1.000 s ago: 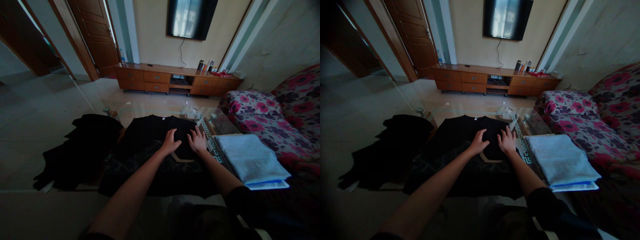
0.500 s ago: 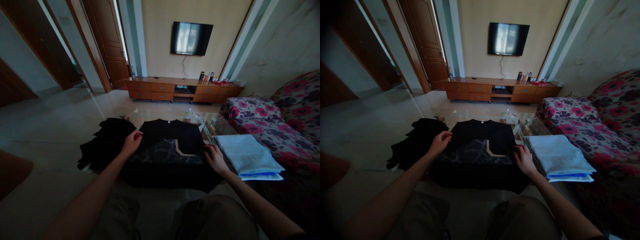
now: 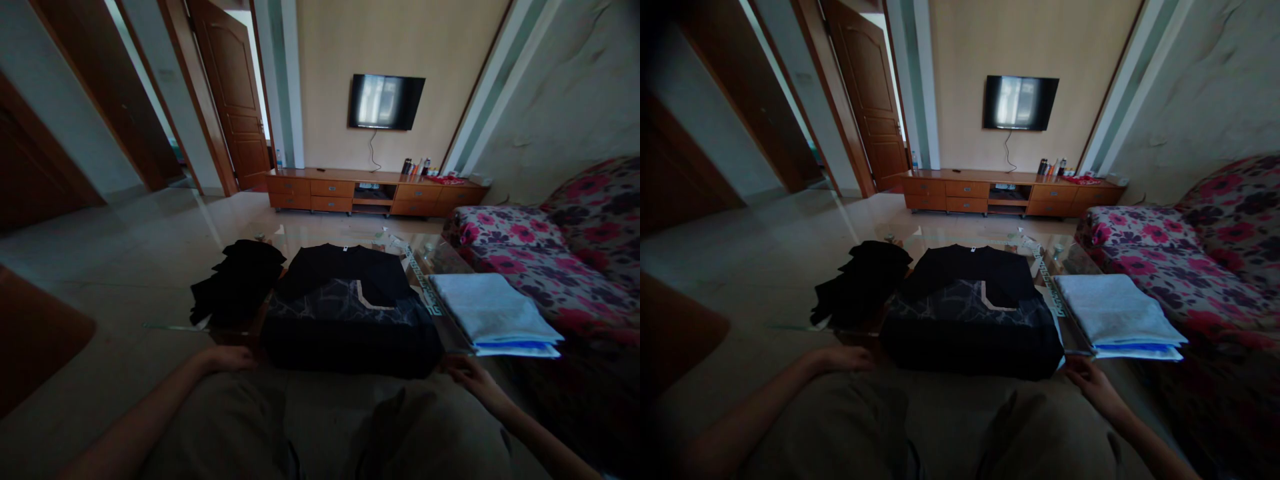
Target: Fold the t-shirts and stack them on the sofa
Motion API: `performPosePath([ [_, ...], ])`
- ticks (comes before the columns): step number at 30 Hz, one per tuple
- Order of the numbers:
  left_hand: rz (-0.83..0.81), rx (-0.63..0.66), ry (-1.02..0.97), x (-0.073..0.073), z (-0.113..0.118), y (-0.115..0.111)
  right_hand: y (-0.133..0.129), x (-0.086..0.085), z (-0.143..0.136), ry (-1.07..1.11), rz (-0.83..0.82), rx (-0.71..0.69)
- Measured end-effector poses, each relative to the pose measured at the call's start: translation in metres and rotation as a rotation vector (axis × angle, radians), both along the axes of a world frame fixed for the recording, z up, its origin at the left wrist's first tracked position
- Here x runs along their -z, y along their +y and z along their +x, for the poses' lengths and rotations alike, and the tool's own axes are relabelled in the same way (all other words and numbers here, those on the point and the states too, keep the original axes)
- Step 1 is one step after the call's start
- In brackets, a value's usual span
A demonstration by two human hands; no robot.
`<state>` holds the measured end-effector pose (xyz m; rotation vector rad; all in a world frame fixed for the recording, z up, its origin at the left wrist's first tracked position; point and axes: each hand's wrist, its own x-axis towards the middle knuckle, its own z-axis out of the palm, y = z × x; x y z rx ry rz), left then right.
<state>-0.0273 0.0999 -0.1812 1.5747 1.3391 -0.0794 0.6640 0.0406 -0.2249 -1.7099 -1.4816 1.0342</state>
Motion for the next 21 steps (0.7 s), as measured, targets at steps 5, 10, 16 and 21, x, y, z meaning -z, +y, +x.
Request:
performPosePath([
  [5, -0.048, -0.107, -0.118, 0.015, 0.007, 0.013, 0.01, 0.019, -0.013, 0.192, -0.104, -0.046],
  [10, -0.213, -0.197, -0.201, 0.03, 0.012, 0.017, 0.025, 0.025, -0.03, 0.144, -0.145, -0.087],
  [16, -0.208, -0.209, -0.242, 0.023, 0.012, 0.013, 0.018, 0.004, -0.029, 0.172, -0.276, -0.124],
  [21, -0.132, -0.239, -0.275, -0.013, 0.016, 0.005, 0.002, -0.033, -0.034, 0.312, -0.335, -0.095],
])
